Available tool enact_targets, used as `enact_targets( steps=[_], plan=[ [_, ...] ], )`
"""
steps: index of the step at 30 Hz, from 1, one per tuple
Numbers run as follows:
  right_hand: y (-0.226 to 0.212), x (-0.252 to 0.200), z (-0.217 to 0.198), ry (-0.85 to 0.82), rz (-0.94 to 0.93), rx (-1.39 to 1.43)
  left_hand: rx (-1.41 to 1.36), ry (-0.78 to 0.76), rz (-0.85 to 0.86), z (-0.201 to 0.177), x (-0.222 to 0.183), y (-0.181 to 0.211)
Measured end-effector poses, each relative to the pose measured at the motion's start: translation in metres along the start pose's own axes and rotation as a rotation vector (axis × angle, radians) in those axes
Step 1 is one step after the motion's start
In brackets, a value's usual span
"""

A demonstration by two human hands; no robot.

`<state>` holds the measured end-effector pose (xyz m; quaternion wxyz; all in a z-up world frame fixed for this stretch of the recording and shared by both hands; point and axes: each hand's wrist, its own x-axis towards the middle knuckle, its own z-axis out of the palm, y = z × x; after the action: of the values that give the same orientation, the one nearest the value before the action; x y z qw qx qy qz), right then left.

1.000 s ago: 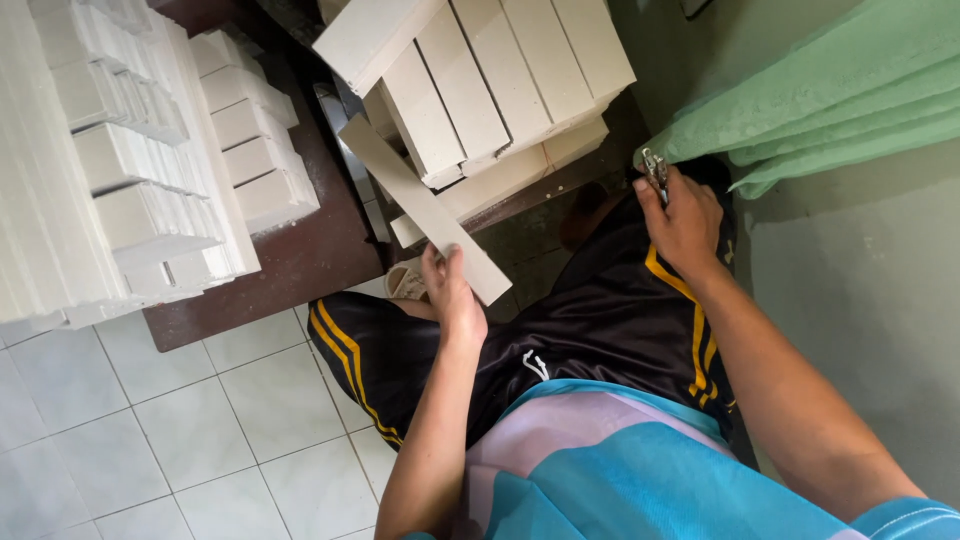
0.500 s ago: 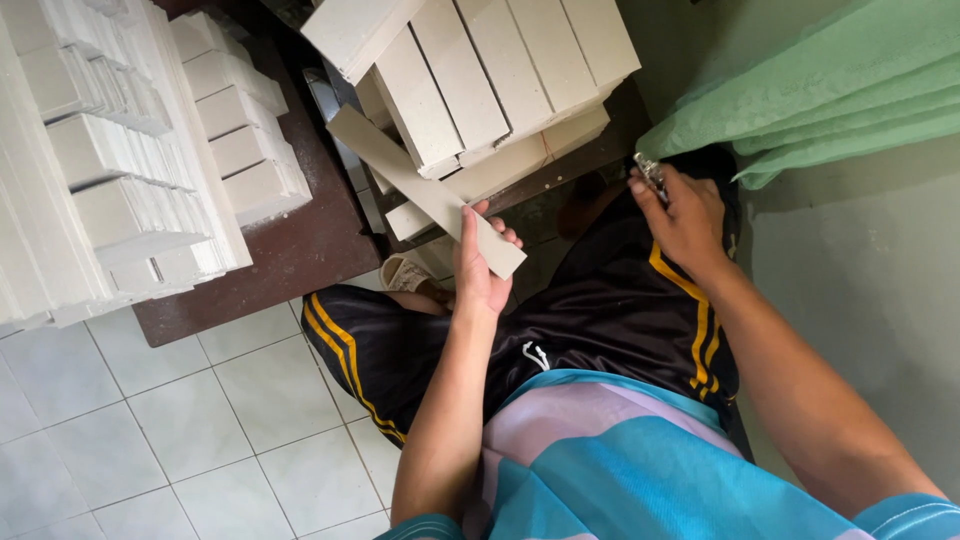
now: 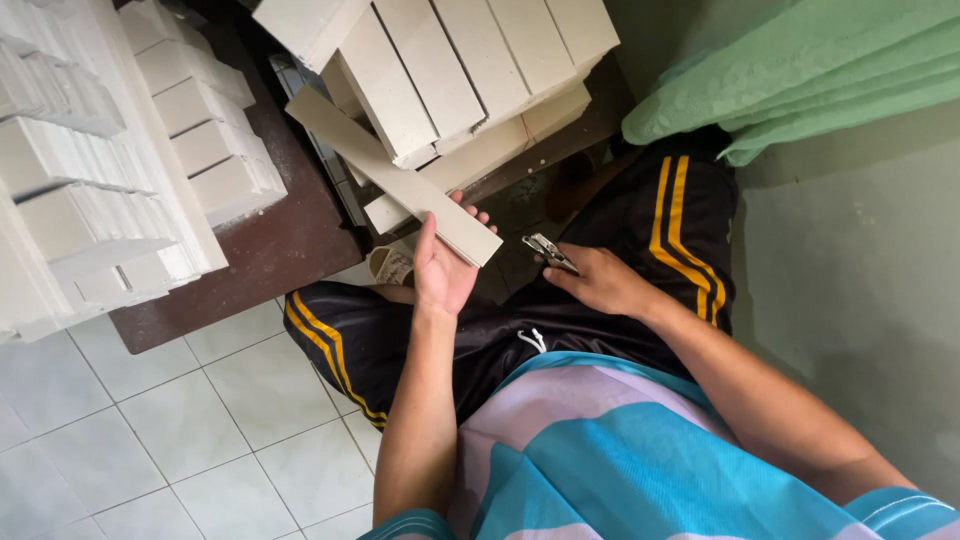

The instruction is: Using a manual hole puncher to create holes in stacks of cardboard sheets.

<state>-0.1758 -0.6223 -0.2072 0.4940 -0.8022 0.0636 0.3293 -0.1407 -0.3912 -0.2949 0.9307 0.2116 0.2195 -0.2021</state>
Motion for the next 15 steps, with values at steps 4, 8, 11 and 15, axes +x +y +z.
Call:
enact_targets(
  steps=[4,8,11,15],
  plan=[
    [0.002,-0.001,0.002,-0.057,0.071,-0.059,0.08,0.025,-0.019,-0.003,-0.005,0.008],
    [0.009,0.003,0.007,-0.063,0.042,-0.08,0.132,0.031,-0.01,-0.019,-0.002,0.005],
    [0.018,0.007,0.011,-0.074,0.07,-0.095,0.191,0.061,0.017,-0.02,0.002,0.0],
    [0.035,0.018,0.016,-0.04,0.065,-0.195,0.207,0.141,0.059,-0.014,0.004,-0.004]
  ],
)
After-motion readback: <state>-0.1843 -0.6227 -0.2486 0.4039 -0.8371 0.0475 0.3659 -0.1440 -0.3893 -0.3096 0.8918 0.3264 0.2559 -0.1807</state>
